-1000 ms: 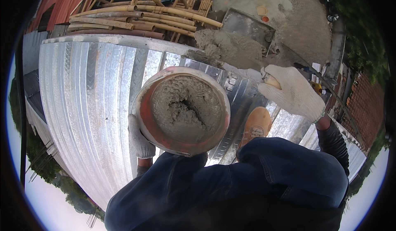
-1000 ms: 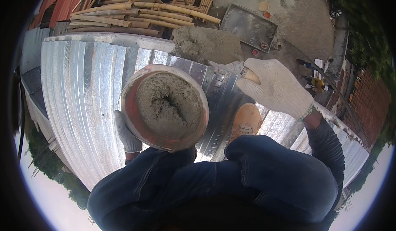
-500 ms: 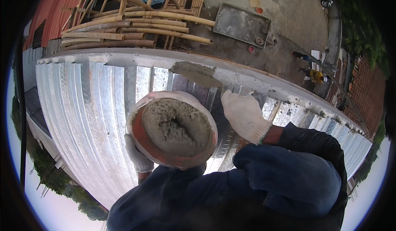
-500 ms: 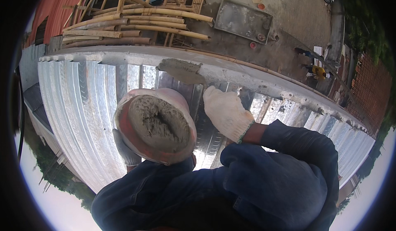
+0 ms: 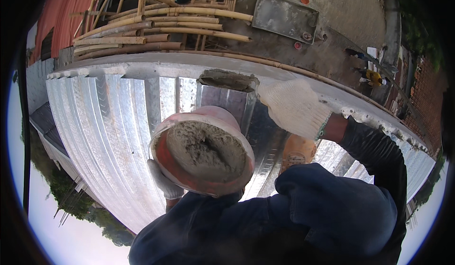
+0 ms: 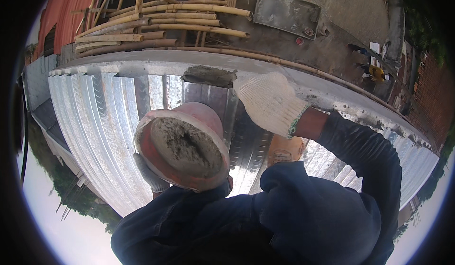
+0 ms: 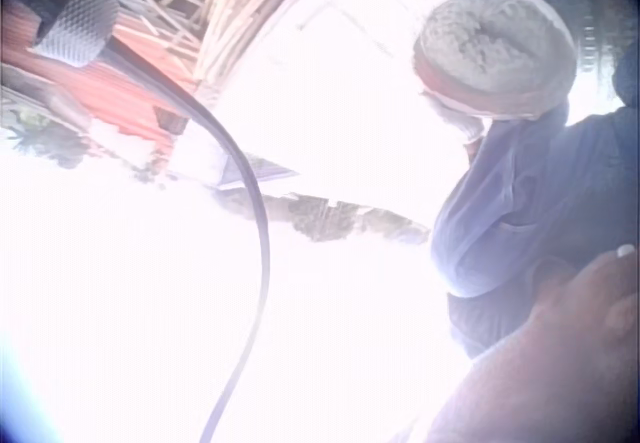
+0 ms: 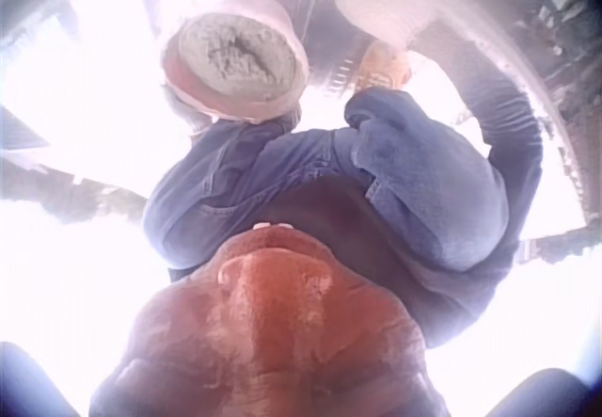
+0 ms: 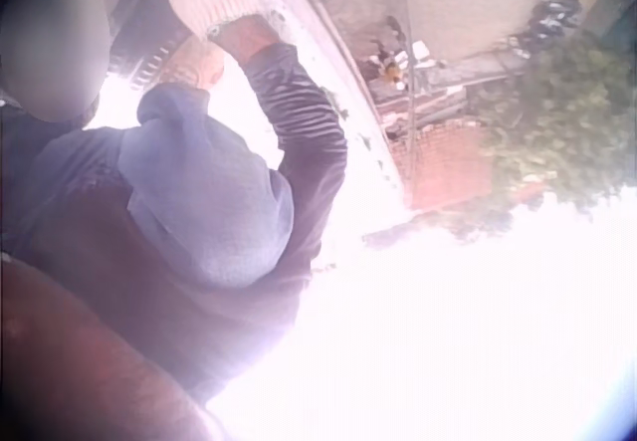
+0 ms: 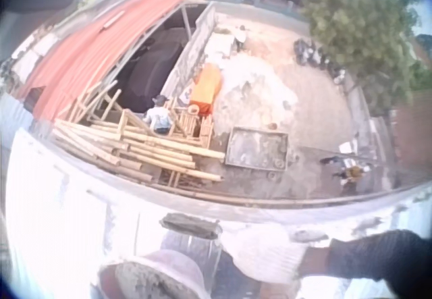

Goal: The person walks on a corrugated metal roof, places a PVC pipe, then uses a trowel to scoop cement from a bucket and applies it along the roof edge. The person continues to apply cement along the edge while walking.

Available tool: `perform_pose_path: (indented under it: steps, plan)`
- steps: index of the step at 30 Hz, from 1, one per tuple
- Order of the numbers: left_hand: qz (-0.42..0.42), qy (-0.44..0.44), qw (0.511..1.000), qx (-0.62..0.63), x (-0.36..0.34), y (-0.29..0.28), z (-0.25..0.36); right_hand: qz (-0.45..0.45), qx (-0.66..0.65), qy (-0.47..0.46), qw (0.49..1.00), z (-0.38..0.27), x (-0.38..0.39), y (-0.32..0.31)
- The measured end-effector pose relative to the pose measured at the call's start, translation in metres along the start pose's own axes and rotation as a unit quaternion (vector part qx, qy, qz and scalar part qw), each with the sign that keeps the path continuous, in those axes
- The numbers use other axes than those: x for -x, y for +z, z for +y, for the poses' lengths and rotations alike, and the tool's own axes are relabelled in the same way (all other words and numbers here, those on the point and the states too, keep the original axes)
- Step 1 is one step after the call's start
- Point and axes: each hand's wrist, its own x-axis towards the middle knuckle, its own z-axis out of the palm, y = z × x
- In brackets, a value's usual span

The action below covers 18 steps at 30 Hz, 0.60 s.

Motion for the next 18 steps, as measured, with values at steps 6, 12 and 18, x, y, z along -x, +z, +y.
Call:
perform_pose_path:
  steps: [6,12,18]
  plan:
    - [-0.054,0.009,0.998,-0.026,0.005,-0.004,0.001,-0.142,0.017,0.071,0.987,-0.024,-0.021,-0.034]
    - [-0.083,0.008,0.995,-0.050,0.003,0.006,0.001,-0.093,-0.058,0.042,0.993,0.015,0.010,-0.027]
    - [-0.107,0.010,0.994,-0.032,0.001,-0.006,-0.004,-0.160,-0.172,0.128,0.963,0.001,0.023,-0.079]
